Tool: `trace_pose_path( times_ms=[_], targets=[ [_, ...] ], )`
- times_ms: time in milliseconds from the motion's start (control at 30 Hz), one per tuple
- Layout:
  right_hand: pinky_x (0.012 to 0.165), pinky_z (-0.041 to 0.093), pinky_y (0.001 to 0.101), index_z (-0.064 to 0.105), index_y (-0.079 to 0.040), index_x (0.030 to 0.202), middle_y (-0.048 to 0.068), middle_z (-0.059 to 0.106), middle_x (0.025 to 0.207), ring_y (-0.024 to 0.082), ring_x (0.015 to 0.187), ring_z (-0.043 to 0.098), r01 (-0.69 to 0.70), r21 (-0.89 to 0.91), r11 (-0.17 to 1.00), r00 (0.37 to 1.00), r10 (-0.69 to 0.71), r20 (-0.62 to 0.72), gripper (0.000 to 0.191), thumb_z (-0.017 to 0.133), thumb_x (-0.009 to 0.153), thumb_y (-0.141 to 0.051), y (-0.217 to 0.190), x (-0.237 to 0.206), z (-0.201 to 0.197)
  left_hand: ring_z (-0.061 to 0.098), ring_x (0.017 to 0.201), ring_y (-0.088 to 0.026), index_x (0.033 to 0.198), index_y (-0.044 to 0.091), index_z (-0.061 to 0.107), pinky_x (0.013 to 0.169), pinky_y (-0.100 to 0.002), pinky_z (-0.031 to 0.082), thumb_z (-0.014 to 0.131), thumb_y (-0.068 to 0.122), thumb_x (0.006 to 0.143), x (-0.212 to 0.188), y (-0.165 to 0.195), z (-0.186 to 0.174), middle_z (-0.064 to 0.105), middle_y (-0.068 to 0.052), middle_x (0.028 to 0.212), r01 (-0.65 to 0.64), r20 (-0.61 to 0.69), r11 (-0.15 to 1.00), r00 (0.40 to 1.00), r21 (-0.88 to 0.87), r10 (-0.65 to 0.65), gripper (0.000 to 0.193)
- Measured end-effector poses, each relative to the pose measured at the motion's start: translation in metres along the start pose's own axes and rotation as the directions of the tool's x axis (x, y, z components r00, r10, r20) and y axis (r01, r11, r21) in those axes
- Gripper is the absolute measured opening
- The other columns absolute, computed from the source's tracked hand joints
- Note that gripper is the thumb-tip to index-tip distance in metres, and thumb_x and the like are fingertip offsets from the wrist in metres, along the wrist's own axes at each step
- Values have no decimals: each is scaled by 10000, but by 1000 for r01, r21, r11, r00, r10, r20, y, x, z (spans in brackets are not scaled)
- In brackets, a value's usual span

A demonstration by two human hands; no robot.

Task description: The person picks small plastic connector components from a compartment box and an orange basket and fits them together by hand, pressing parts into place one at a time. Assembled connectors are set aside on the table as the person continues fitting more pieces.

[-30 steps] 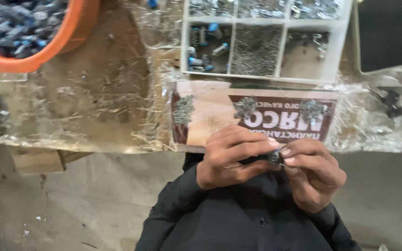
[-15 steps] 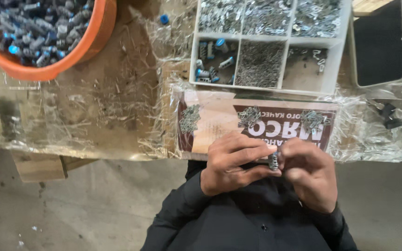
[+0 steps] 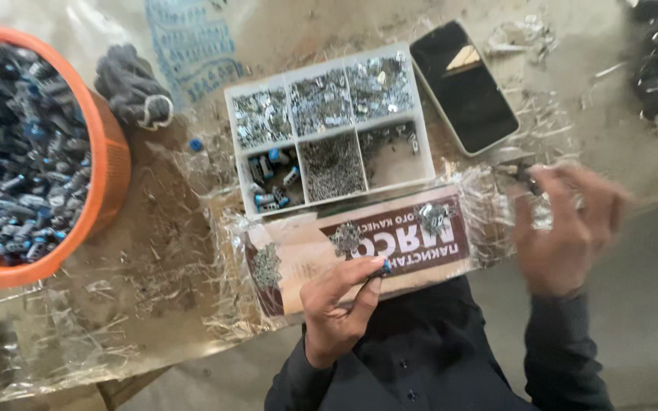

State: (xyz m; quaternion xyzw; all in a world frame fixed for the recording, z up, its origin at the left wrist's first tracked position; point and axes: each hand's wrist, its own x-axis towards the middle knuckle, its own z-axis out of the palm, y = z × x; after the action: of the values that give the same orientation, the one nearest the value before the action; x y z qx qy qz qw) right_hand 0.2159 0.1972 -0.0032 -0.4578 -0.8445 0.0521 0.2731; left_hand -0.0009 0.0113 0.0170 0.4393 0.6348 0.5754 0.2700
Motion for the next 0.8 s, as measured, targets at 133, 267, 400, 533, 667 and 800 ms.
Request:
trace_pose_path(
  times_ms=[133, 267, 400, 533, 667, 800],
  targets=[
    [1142, 441, 458, 758, -63, 1193, 168, 634, 1318, 370, 1306, 494, 67, -223, 972, 998, -61, 33, 260, 802, 946, -131, 15, 19, 3, 761, 990, -180, 1148, 14, 732, 844, -279, 611, 754, -53, 914, 3, -6, 5, 771, -130, 1121, 114, -17, 977, 993, -183, -119, 244],
    [1038, 474, 384, 722, -51, 1113, 136, 691, 1227, 312, 1185, 611, -35, 179, 983, 999, 31, 23, 187, 747, 927, -56, 18, 15, 3, 724, 1050, -168, 1142, 3, 730, 876, -279, 598, 726, -84, 921, 9, -5, 10, 738, -123, 1153, 133, -31, 947, 988, -292, -148, 237],
    [875, 495, 243, 746, -38, 1099, 99, 717, 1066, 154, 1017, 643, -443, 866, 232, 874, 326, 360, 180, 654, 962, 33, 2, -4, 1, 713, 1078, -175, 1144, -6, 735, 924, -283, 583, 707, -105, 945, 18, -2, 9, 730, -124, 1161, 27, -32, 949, 999, -314, -39, 225],
    [805, 547, 268, 764, 15, 1078, 142, 718, 1072, 167, 977, 672, -399, 901, 168, 915, 140, 379, 238, 691, 860, 73, -38, -19, 21, 710, 957, -164, 1143, -11, 744, 844, -273, 573, 721, -93, 957, 20, -1, 10, 751, -117, 1044, 78, -8, 948, 996, -307, -85, 204],
    [755, 548, 263, 769, 38, 1031, 133, 704, 1036, 149, 942, 668, -403, 867, 294, 907, 2, 421, 251, 740, 793, 111, -60, -14, 31, 744, 868, -159, 1142, -2, 739, 765, -269, 597, 735, -65, 943, 18, 1, 8, 774, -114, 988, -7, -82, 982, 997, -188, -8, 208],
    [750, 571, 280, 771, 67, 1000, 132, 729, 991, 159, 899, 696, -481, 838, 257, 868, 6, 497, 217, 735, 792, 119, -67, -5, 31, 746, 838, -158, 1132, -6, 740, 737, -267, 598, 751, -33, 949, 14, 3, 2, 777, -122, 967, -33, -130, 987, 991, -157, 12, 185]
  ],
)
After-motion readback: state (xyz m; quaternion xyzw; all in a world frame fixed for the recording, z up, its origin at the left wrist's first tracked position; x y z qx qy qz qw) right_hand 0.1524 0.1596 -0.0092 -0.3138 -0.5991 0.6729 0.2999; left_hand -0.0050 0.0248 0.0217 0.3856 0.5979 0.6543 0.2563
